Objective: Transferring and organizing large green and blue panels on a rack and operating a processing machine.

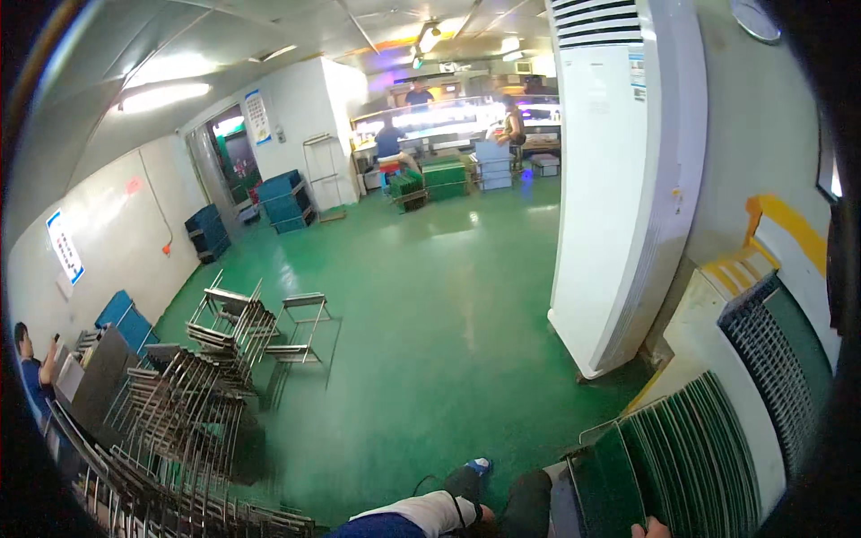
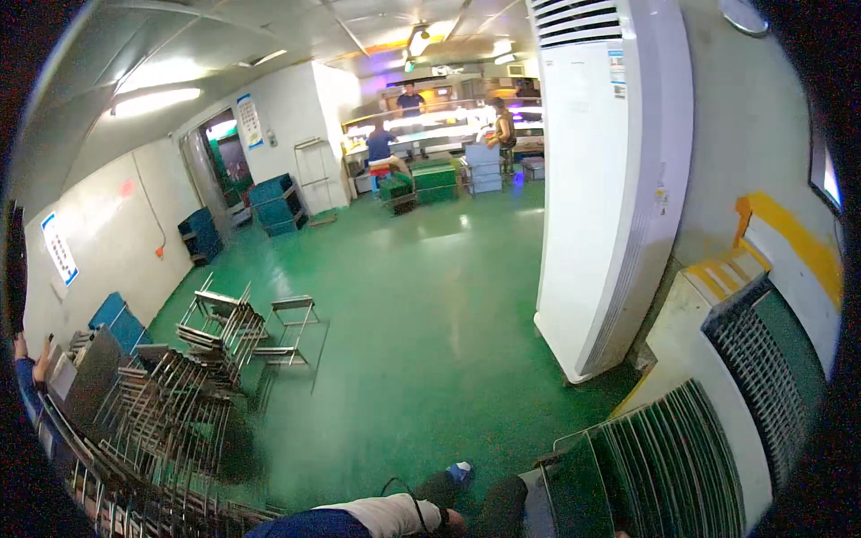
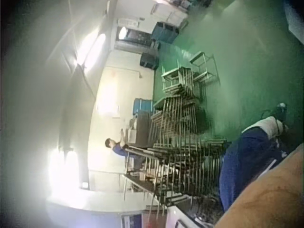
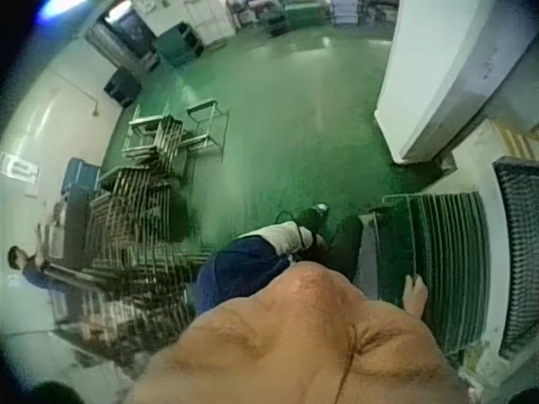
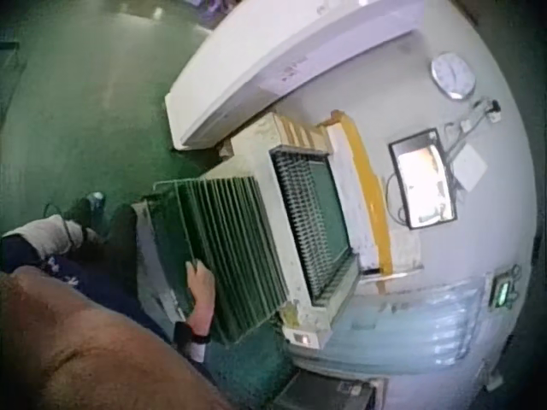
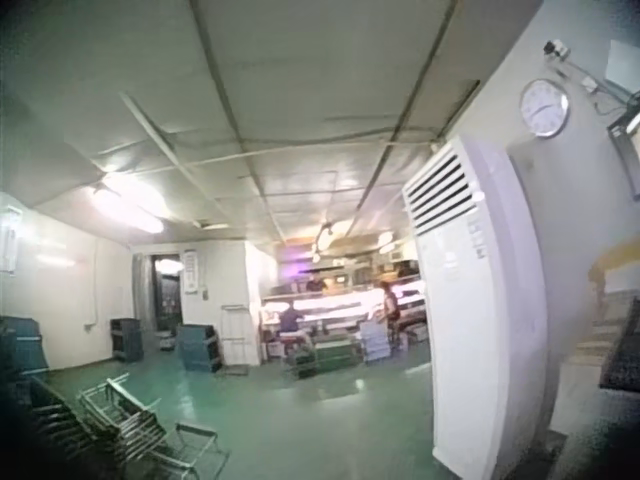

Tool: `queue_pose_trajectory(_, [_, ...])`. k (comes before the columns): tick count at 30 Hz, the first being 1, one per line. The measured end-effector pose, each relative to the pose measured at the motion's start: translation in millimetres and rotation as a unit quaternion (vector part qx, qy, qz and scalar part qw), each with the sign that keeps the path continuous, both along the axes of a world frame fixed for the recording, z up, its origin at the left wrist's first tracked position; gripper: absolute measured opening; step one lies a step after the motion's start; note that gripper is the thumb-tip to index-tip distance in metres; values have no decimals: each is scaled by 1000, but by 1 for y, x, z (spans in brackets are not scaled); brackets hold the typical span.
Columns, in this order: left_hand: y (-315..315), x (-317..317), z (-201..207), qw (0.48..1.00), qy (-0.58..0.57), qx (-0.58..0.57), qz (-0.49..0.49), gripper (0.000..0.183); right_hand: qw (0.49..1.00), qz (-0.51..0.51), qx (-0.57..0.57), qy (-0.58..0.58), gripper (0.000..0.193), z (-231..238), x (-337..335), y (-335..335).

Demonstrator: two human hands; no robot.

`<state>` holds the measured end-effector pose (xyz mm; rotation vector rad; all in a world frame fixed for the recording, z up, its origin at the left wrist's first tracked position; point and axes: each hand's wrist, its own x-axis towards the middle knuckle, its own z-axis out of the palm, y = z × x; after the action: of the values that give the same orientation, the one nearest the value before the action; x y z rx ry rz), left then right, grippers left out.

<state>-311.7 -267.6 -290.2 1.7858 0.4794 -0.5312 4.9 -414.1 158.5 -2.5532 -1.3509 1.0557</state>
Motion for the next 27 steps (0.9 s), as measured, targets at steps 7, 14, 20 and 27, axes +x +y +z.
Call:
queue_pose_trajectory(7, [-5, -6, 5, 1000, 4, 11, -4, 34, 1000, -28, -9, 8, 53, 2, -5, 1])
queue_pose_trajectory(14, [-2, -11, 5, 1000, -7, 21, -2, 36, 997, -48, -57, 8, 58, -9, -6, 4])
queue_pose_trajectory(20, [7, -6, 6, 999, -34, 8, -19, 37, 997, -28, 28, -63, 53, -71, 36, -14])
queue_pose_trajectory(27, [15, -19, 4, 999, -42, -3, -21, 38, 992, -19, 69, -100, 50, -54, 25, -5])
